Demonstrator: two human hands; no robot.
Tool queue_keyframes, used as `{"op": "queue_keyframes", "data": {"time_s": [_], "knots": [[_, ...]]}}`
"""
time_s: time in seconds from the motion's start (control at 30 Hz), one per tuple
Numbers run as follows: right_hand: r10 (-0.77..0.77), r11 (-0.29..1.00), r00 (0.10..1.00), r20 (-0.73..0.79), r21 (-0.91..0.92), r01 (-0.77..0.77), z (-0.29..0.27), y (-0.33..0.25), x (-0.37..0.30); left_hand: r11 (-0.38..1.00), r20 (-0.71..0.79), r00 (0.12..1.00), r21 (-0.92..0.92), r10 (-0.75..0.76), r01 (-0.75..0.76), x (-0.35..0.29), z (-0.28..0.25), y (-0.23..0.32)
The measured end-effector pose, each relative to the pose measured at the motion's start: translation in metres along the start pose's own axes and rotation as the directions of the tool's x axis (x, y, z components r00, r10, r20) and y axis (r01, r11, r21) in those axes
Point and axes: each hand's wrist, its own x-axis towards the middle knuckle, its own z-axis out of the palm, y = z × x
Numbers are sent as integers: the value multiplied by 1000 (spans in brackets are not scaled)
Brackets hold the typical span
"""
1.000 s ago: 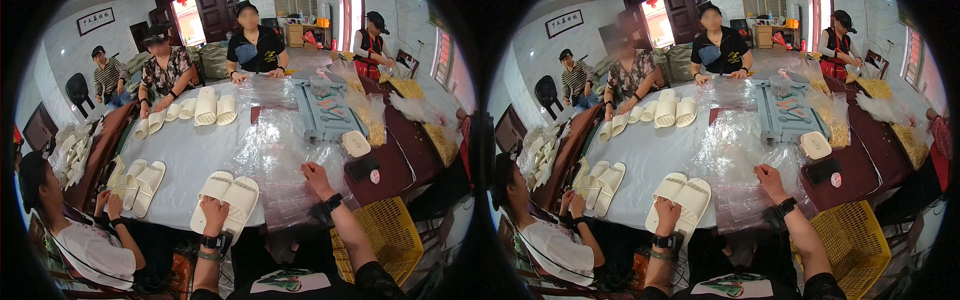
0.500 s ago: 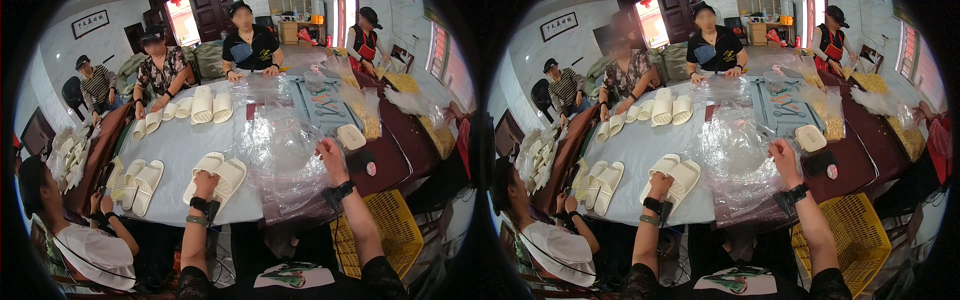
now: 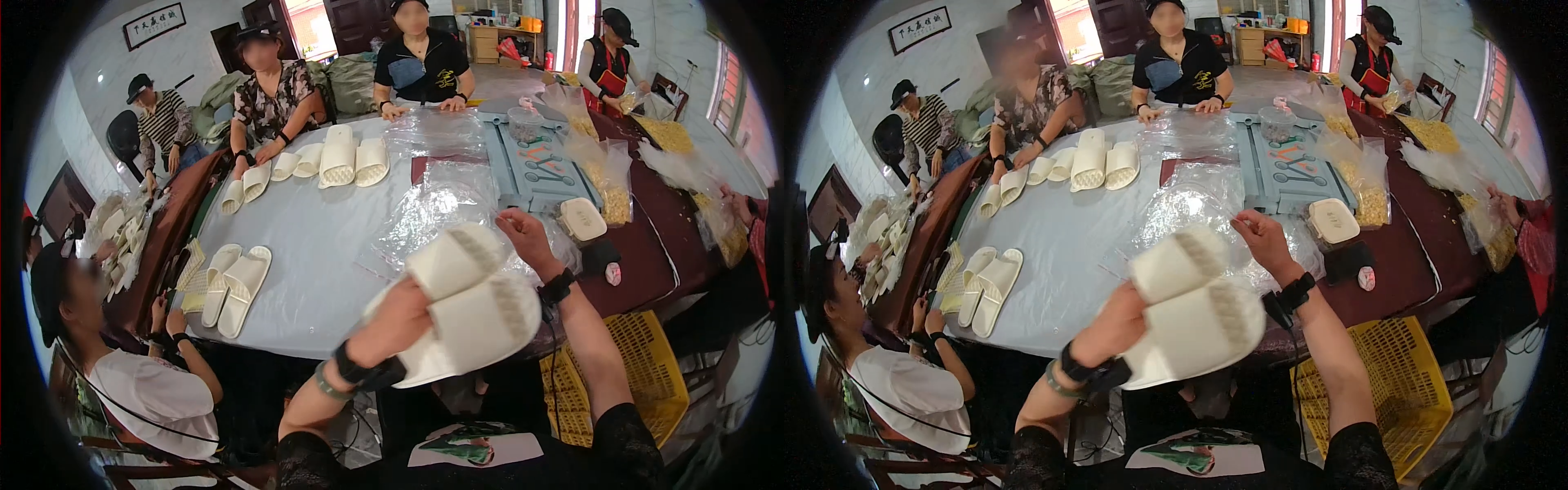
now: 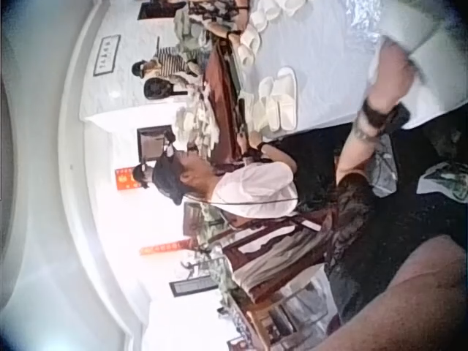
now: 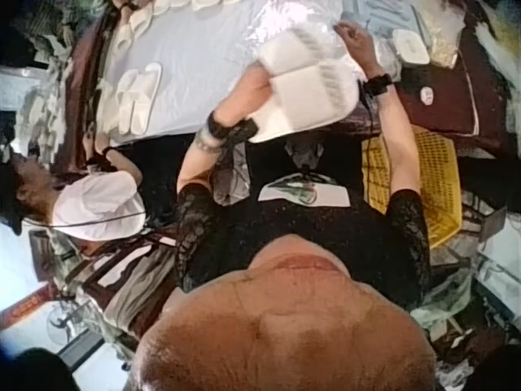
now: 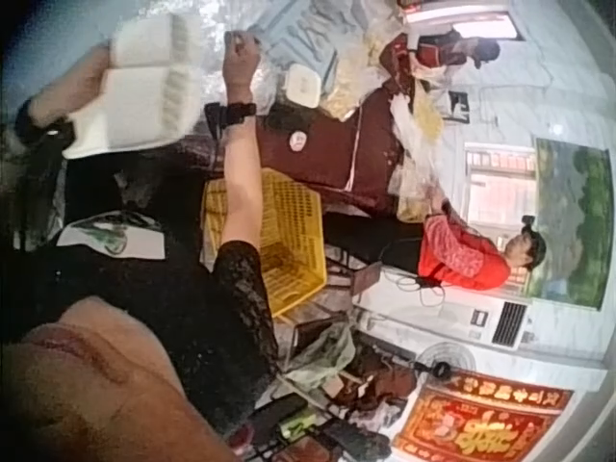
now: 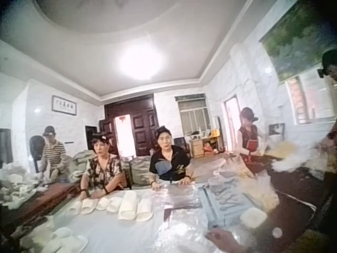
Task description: Packing pairs of slippers into plastic bags and placing them into a collection basket.
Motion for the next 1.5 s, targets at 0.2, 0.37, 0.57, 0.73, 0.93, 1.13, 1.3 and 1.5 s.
{"op": "queue_keyframes", "data": {"time_s": [0.2, 0.37, 0.57, 0.73, 0.93, 1.13, 1.3, 1.5], "knots": [[-119, 978, 992, 52, -169, 126, -19, -15, -1, 974, 98, 987, 199, -126, 104, 68, 66, -78], [-198, 949, 970, 141, -222, 226, -19, -15, -22, 874, -74, 949, 372, -307, 312, 86, 79, -114], [-397, 793, 873, 283, -374, 482, 5, -9, -38, 871, -145, 973, 435, -181, 226, 100, 109, -131], [-488, 637, 779, 394, -450, 626, 32, -34, -57, 840, -187, 982, 526, -40, 134, 85, 126, -191], [-499, 660, 790, 358, -434, 613, 34, -31, -84, 768, -141, 949, 559, -282, 312, 92, 113, -126], [-596, 605, 728, 340, -406, 685, 43, -44, -99, 786, -144, 988, 604, -55, 132, 71, 114, -133], [-619, 560, 682, 390, -390, 731, 44, -70, -103, 827, -163, 987, 553, -9, 99, 62, 90, -105], [-708, 505, 563, 427, -251, 826, 70, -89, -110, 734, -315, 945, 622, -84, 273, 39, 54, -113]]}}
